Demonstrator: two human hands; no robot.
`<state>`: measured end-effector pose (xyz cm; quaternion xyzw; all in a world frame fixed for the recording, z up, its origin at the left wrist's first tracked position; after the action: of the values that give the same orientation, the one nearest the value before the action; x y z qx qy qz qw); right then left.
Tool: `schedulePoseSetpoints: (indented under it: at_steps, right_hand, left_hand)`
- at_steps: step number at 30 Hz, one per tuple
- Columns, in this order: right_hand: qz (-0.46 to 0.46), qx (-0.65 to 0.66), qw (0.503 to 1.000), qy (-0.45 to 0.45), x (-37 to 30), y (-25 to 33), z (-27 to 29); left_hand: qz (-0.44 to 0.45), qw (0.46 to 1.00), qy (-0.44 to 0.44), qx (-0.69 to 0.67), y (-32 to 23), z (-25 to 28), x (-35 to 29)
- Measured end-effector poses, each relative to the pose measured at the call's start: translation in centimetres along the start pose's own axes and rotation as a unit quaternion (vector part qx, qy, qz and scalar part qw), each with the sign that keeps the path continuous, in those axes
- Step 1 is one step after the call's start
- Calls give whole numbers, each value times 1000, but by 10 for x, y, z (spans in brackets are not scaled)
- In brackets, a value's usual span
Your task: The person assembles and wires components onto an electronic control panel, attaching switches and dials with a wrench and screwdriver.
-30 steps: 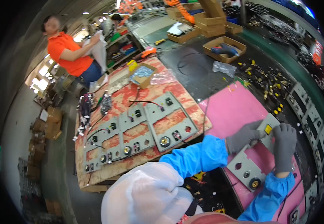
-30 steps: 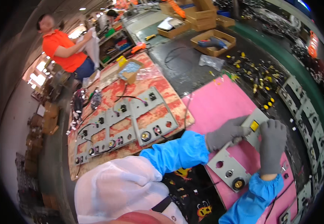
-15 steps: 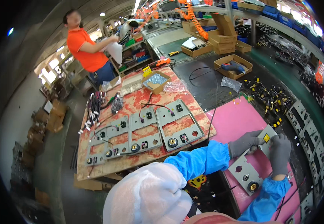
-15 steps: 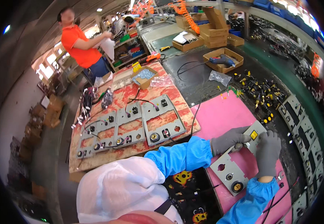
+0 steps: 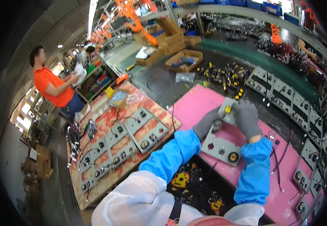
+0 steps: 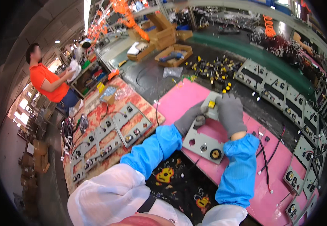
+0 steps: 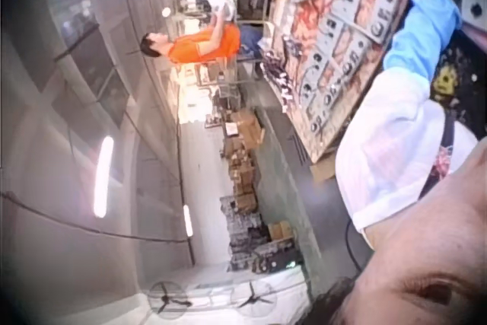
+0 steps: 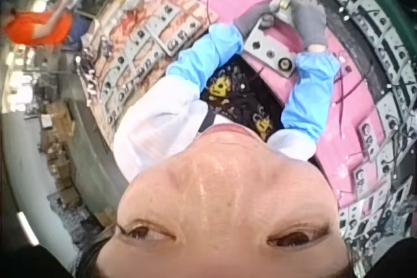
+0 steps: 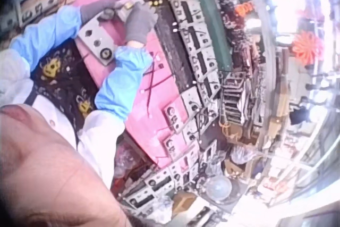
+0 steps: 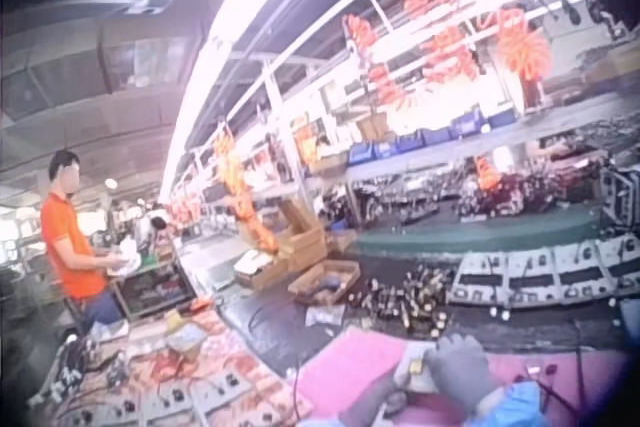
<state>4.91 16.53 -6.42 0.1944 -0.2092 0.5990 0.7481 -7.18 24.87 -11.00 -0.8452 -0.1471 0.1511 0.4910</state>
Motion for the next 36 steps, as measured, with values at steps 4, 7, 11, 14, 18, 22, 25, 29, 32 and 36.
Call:
schedulePoseSetpoints:
  at_steps: [4, 7, 11, 14, 18, 22, 25, 29, 32, 36]
  right_hand:
    - [-3, 54, 999, -2, 6, -2, 9]
    - [-12, 107, 994, -37, 8, -11, 12]
    - [-77, 135, 983, -98, 5, -42, 57]
    - [-148, 120, 972, -137, -7, -61, 87]
    - [-120, 98, 959, -236, -25, -70, 135]
    - [-94, 144, 907, -385, -58, -54, 216]
    - [-95, 117, 869, -472, -74, -37, 234]
    - [-205, 34, 945, -252, -85, -21, 222]
    - [-163, -124, 977, -56, -111, 12, 198]
    - [-284, -143, 943, 102, -197, 0, 146]
  left_hand:
    - [-8, 1000, -12, -11, 2, 9, 6]
    - [-20, 1000, 4, -13, 0, 14, 1]
    - [3, 999, -43, 13, -5, 13, 0]
    - [-2, 1000, 7, -17, -2, 6, 8]
    - [3, 1000, 19, 0, -1, 10, 14]
    - [-13, 999, 47, -1, -1, -5, 22]
    - [-4, 999, 49, -1, 4, 14, 19]
    - [6, 1000, -7, -1, 14, 34, 12]
    - [-56, 997, 29, 35, 34, 18, 26]
    - [-54, 998, 30, -3, 8, 2, 17]
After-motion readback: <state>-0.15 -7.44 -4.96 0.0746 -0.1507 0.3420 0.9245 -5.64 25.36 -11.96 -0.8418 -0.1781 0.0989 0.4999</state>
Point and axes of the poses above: each hand's wrist, its own x-axis towards the middle knuckle, its own z-axis out of the back of the hand, y = z × x, the point moved 4 cm from there along x, towards the middle knuckle, and after that the axes turned 2 degrees about x, right-handed, at the moved point
